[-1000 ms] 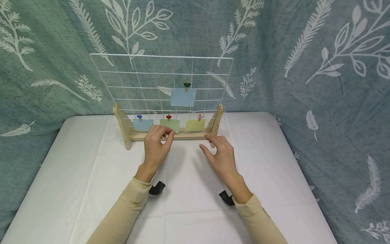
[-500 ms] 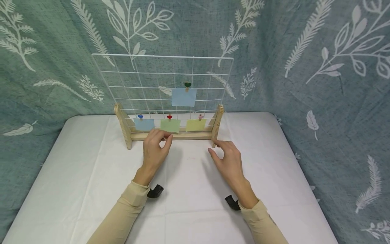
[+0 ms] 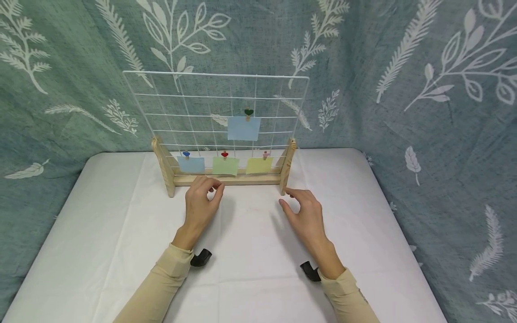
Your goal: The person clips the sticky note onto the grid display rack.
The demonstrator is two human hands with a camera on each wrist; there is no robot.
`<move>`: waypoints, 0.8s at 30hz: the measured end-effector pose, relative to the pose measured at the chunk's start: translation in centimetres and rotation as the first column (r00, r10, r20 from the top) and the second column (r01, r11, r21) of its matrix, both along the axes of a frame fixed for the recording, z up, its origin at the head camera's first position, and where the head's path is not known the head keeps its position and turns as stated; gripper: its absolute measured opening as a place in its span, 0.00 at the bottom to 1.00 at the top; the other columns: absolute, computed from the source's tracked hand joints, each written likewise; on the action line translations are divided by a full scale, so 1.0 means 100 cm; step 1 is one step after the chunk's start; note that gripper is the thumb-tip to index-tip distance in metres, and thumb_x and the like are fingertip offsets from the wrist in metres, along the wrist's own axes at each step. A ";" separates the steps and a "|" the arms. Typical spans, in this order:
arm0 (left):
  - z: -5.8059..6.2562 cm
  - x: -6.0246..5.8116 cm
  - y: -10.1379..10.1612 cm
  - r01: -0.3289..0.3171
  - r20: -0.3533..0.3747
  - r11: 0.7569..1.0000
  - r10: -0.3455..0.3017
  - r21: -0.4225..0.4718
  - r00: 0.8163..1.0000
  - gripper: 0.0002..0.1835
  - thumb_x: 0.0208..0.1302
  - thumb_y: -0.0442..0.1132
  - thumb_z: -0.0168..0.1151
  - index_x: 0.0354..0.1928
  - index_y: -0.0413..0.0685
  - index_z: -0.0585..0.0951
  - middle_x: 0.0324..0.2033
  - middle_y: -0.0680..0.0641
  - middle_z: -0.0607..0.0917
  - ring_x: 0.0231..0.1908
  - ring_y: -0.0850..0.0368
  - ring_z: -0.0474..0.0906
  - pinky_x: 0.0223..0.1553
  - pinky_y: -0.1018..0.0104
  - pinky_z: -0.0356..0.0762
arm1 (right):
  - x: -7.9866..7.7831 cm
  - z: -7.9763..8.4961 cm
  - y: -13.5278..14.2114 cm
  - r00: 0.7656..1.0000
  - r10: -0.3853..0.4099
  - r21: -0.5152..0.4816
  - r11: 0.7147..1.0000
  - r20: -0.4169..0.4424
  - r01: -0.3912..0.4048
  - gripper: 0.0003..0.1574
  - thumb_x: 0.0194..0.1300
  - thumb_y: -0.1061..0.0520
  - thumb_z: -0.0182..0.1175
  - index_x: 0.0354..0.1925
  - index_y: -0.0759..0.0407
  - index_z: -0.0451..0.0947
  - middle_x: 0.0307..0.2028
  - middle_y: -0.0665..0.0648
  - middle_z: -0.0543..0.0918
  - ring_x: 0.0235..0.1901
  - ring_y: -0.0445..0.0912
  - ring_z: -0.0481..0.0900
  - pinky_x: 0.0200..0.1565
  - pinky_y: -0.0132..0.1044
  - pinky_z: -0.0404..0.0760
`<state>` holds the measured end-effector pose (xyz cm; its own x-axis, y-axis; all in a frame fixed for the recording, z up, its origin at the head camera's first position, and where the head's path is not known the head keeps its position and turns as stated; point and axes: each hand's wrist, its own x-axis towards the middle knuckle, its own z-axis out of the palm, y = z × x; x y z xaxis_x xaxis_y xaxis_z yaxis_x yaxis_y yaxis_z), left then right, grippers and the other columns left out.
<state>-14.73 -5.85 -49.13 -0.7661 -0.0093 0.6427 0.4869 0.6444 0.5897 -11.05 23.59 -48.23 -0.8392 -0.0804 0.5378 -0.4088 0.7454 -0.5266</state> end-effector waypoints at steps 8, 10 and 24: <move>-0.005 0.006 -0.007 -0.008 0.018 1.000 0.009 -0.007 1.000 0.03 0.64 0.31 0.72 0.32 0.42 0.87 0.29 0.47 0.86 0.33 0.49 0.80 0.36 0.61 0.79 | 0.003 -0.001 0.001 1.000 0.003 0.012 1.000 0.018 -0.004 0.20 0.61 0.60 0.78 0.52 0.62 0.88 0.43 0.60 0.91 0.44 0.56 0.87 0.46 0.52 0.84; -0.007 0.007 -0.009 -0.007 0.030 1.000 0.008 -0.010 1.000 0.03 0.65 0.31 0.71 0.33 0.42 0.87 0.30 0.47 0.86 0.33 0.48 0.80 0.36 0.60 0.78 | 0.003 -0.001 0.002 1.000 -0.001 0.012 1.000 0.018 0.001 0.21 0.61 0.59 0.78 0.52 0.62 0.88 0.43 0.60 0.91 0.44 0.56 0.87 0.46 0.52 0.83; -0.021 0.014 -0.035 -0.045 0.015 0.998 0.046 -0.041 0.999 0.04 0.63 0.30 0.73 0.31 0.41 0.86 0.30 0.46 0.86 0.34 0.50 0.80 0.36 0.60 0.80 | 0.008 -0.006 0.012 1.000 -0.027 0.024 0.999 -0.005 0.027 0.20 0.60 0.62 0.78 0.51 0.63 0.88 0.43 0.61 0.91 0.44 0.56 0.87 0.46 0.54 0.82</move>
<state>-13.30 -9.39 -51.25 -0.7755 -0.0187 0.6311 0.4472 0.6894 0.5699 -10.24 24.81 -48.84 -0.8387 -0.0708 0.5400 -0.3909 0.7687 -0.5063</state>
